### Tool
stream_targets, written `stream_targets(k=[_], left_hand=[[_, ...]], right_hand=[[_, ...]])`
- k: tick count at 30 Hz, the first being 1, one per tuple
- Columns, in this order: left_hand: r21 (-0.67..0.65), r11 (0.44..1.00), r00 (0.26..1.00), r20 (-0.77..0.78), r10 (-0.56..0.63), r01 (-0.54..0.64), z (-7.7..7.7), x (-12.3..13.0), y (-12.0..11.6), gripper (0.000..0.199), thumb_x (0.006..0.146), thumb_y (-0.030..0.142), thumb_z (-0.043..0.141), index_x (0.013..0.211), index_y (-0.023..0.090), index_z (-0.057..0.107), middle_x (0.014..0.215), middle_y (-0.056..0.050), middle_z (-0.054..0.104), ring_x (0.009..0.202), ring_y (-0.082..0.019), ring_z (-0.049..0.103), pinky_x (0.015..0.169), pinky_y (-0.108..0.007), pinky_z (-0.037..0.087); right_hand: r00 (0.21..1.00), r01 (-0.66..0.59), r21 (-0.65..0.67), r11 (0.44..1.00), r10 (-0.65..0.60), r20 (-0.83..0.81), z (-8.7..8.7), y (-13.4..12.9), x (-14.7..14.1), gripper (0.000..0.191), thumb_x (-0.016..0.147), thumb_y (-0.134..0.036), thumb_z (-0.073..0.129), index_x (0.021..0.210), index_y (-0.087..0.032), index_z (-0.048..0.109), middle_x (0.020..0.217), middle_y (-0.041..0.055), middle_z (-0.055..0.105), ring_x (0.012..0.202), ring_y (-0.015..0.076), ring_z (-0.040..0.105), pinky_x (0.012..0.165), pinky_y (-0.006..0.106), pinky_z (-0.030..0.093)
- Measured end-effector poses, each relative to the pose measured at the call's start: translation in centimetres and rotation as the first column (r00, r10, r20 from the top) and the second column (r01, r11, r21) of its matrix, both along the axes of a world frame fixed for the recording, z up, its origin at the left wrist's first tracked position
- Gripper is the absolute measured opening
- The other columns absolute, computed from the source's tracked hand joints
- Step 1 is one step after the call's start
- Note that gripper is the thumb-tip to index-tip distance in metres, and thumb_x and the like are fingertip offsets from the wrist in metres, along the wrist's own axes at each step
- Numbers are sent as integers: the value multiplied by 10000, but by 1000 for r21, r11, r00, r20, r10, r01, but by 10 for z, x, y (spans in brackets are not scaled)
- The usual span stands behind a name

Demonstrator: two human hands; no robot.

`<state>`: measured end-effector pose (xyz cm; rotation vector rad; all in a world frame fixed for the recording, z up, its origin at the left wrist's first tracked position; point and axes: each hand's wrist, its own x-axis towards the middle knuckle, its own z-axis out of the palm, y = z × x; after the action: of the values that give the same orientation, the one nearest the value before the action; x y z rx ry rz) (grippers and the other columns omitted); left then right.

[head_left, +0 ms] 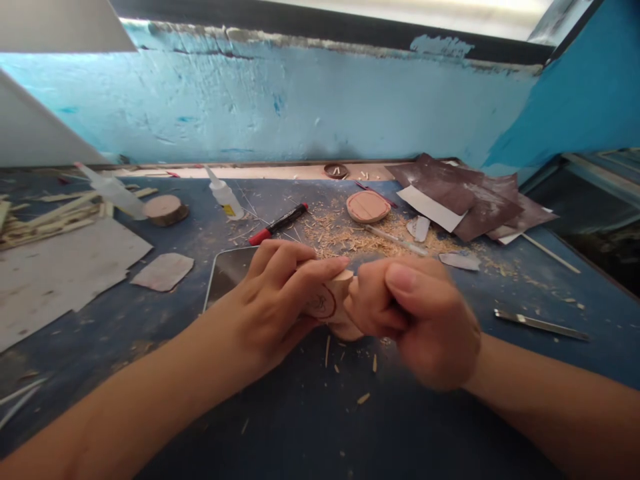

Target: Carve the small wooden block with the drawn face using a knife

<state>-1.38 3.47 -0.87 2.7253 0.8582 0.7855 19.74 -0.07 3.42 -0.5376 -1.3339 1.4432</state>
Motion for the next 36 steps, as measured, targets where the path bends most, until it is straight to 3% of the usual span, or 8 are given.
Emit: stream_targets(k=[4,12,18,21,25,28,32,36], left_hand=[[-4,1000,1000,1,8,-8,1,1,-1,496,972,160,611,1438,262,476,1242,-80,528,1197,-290,491,1109,-514,469],[27,1000,999,-39,11,-10,0,-1,1,589,969,146,616,1505,258,399,1261,-97,506,1229,-302,476,1101,-518,480],[83,996,999,-47,-25,29,2,0,2,492,990,172,596,1458,250,465,1219,-71,523,1171,-272,489,1070,-467,495],[68,998,1000,-27,5,-3,1,2,0,481,995,153,584,1448,262,463,1222,-62,521,1179,-267,497,1083,-464,487],[69,998,1000,-14,14,-13,0,4,-2,476,1000,160,590,1450,247,462,1222,-82,526,1197,-284,485,1074,-485,492],[76,997,1000,-12,18,-17,0,4,-2,475,999,164,593,1451,239,466,1233,-92,526,1199,-286,483,1086,-503,483],[57,998,1000,-22,16,-15,0,4,-2,483,999,177,593,1458,243,455,1236,-92,521,1202,-282,480,1098,-500,481],[43,999,1000,-9,22,-21,0,3,-2,465,1001,176,583,1442,269,471,1233,-81,541,1199,-281,491,1084,-502,492]], right_hand=[[999,29,-51,998,-29,-14,3,-1,2,428,991,-182,402,565,-219,404,540,-44,337,484,117,301,523,326,304],[994,97,-112,989,-91,60,30,2,3,504,966,-243,492,485,-214,342,470,-42,298,442,104,312,480,319,298],[999,27,-48,998,-28,-24,13,1,2,412,969,-139,403,565,-215,406,523,-48,314,470,110,303,499,316,292],[999,17,-68,998,-20,-49,4,1,1,417,983,-195,428,568,-219,403,546,-43,315,489,118,297,519,332,280],[999,-21,5,1000,21,-29,0,1,0,420,1000,-229,466,582,-217,433,551,-33,372,516,126,328,531,337,277],[997,65,-74,995,-69,-45,1,0,0,436,995,-207,429,563,-218,372,545,-45,306,499,118,297,527,337,265],[999,-2,-8,1000,2,-38,-1,0,2,403,992,-251,496,592,-209,456,552,-35,352,518,124,331,532,334,279],[998,62,-72,996,-64,-29,-2,0,3,446,1004,-227,424,561,-226,383,565,-32,340,504,127,310,529,338,277]])
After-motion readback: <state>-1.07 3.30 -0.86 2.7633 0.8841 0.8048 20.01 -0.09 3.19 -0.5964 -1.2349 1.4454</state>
